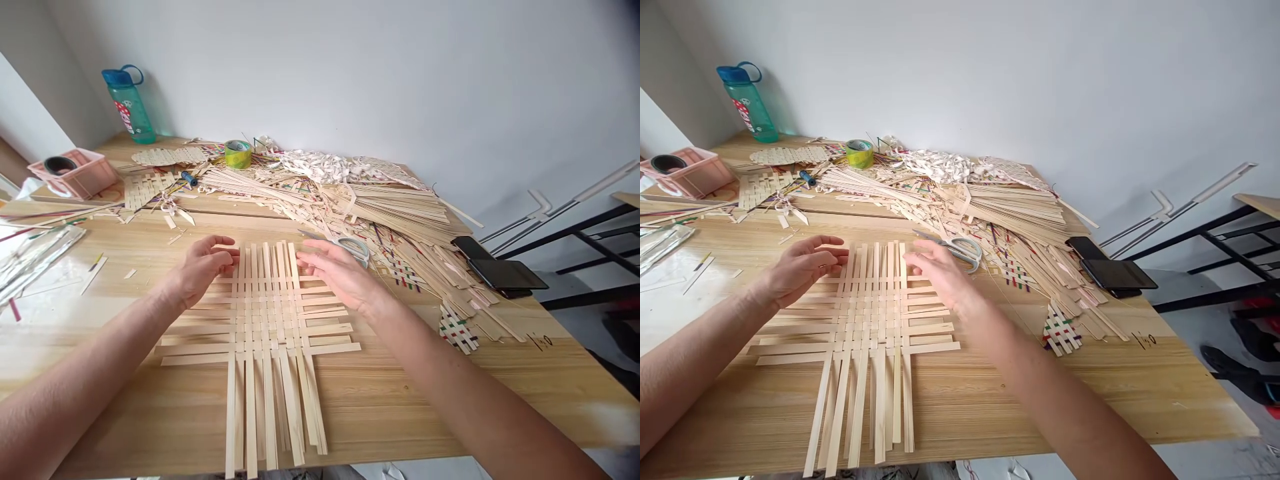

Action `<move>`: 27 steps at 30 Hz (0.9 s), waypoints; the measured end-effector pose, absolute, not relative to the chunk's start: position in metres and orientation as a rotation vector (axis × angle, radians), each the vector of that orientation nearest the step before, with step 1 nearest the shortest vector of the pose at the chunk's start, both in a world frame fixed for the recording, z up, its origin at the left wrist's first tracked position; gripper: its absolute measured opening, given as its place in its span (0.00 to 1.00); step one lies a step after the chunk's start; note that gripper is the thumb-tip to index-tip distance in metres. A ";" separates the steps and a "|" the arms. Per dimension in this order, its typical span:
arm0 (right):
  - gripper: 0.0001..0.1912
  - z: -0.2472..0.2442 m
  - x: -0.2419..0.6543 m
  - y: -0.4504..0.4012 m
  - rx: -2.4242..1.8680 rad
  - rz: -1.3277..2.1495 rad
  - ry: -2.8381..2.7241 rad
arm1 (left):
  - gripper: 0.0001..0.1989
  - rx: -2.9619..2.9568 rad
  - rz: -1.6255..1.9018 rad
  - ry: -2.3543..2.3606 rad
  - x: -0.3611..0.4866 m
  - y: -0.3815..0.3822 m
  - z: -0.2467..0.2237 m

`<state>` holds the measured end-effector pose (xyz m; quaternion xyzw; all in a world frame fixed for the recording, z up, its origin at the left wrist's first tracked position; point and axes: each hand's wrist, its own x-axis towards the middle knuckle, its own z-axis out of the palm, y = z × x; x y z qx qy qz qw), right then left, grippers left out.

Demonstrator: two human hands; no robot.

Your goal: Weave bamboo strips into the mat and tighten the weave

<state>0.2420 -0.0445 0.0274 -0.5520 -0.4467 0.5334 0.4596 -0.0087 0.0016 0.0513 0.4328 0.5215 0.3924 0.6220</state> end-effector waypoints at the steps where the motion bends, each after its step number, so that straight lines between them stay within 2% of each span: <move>1: 0.24 0.028 0.242 -0.042 -1.346 1.339 -1.064 | 0.23 0.982 0.895 1.189 -0.009 0.004 0.052; 10: 0.16 0.030 0.226 -0.033 -1.305 1.459 -0.964 | 0.25 1.024 0.749 1.110 -0.013 0.012 0.058; 17: 0.15 0.027 0.225 -0.035 -1.270 1.475 -1.048 | 0.23 1.003 0.742 1.121 -0.015 0.014 0.057; 22: 0.13 0.030 0.226 -0.035 -1.285 1.494 -1.076 | 0.25 0.988 0.719 1.093 -0.017 0.015 0.056; 27: 0.14 0.033 0.223 -0.037 -1.318 1.517 -1.036 | 0.27 1.018 0.667 1.085 -0.018 0.015 0.055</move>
